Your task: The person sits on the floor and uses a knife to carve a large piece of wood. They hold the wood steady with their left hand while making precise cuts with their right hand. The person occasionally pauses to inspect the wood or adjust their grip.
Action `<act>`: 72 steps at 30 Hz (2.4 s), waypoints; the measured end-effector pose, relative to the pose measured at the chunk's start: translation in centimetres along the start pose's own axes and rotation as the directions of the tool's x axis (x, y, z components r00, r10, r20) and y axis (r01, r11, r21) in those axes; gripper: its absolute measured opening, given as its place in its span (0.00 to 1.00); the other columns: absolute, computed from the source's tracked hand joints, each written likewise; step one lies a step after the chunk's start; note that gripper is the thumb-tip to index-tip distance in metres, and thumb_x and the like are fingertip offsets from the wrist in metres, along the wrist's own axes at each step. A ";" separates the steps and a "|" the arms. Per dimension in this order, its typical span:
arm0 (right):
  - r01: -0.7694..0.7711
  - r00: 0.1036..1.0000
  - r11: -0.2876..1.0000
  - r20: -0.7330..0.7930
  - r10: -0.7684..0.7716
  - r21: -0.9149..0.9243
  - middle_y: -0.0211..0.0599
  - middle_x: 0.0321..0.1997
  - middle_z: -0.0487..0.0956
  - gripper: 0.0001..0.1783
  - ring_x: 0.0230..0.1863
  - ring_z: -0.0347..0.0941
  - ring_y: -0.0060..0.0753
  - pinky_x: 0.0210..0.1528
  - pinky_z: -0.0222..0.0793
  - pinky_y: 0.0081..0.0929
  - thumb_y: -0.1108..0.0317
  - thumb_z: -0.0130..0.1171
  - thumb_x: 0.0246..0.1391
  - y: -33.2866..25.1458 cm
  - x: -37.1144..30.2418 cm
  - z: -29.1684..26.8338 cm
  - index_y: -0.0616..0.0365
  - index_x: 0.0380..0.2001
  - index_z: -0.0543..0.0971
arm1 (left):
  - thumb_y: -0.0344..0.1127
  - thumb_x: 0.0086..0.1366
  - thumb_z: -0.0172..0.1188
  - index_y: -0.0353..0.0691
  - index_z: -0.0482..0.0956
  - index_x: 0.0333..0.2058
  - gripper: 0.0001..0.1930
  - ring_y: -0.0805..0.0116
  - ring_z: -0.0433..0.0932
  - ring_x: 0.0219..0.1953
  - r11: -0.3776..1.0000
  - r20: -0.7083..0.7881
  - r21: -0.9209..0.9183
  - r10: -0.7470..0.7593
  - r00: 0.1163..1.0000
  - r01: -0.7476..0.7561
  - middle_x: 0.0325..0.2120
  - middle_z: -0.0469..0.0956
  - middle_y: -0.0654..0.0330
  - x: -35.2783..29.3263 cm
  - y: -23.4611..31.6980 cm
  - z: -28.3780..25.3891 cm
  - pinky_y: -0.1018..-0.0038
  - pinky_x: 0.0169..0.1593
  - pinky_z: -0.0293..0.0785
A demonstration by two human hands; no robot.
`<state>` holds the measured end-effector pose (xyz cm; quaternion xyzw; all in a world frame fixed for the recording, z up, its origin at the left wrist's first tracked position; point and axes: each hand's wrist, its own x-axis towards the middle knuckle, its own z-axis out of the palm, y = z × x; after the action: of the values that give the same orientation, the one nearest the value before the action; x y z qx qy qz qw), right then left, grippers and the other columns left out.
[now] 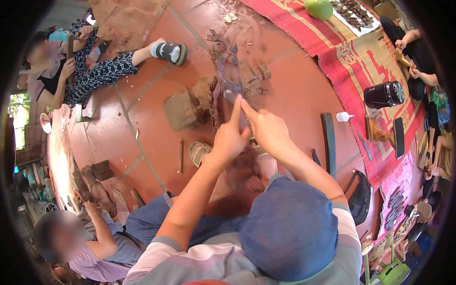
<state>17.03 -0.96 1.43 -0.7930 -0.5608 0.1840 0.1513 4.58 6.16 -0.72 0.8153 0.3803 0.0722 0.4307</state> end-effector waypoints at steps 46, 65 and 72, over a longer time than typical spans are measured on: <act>0.091 0.995 0.966 -0.056 -0.080 0.242 0.43 0.50 0.78 0.16 0.54 0.73 0.39 0.54 0.65 0.29 0.72 0.49 0.61 1.8 1.9 0.9 0.57 0.52 0.74 | 0.48 0.59 0.56 0.40 0.59 0.61 0.34 0.51 0.70 0.41 0.887 -0.309 0.395 -0.115 0.944 0.238 0.45 0.65 0.47 -14.5 -8.8 1.6 0.63 0.38 0.74; 0.084 0.996 0.930 -0.051 -0.071 0.359 0.44 0.50 0.78 0.17 0.52 0.75 0.35 0.53 0.66 0.28 0.72 0.53 0.58 0.1 1.7 0.5 0.59 0.51 0.75 | 0.47 0.60 0.56 0.42 0.60 0.61 0.32 0.46 0.69 0.45 0.901 -0.272 0.355 -0.154 0.950 0.248 0.47 0.64 0.45 -14.7 -8.7 1.2 0.60 0.42 0.75; 0.119 0.979 0.930 -0.200 -0.050 0.347 0.44 0.47 0.79 0.17 0.49 0.76 0.38 0.51 0.68 0.30 0.72 0.55 0.55 0.7 2.2 0.1 0.57 0.49 0.77 | 0.46 0.59 0.57 0.43 0.61 0.60 0.31 0.43 0.70 0.44 0.907 -0.247 0.350 -0.150 0.957 0.232 0.48 0.65 0.42 -13.8 -8.7 0.6 0.58 0.43 0.74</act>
<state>18.24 0.88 0.74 -0.7410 -0.5349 0.2007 0.3528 -9.66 -0.72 -4.80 0.8285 0.5095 0.0426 0.2283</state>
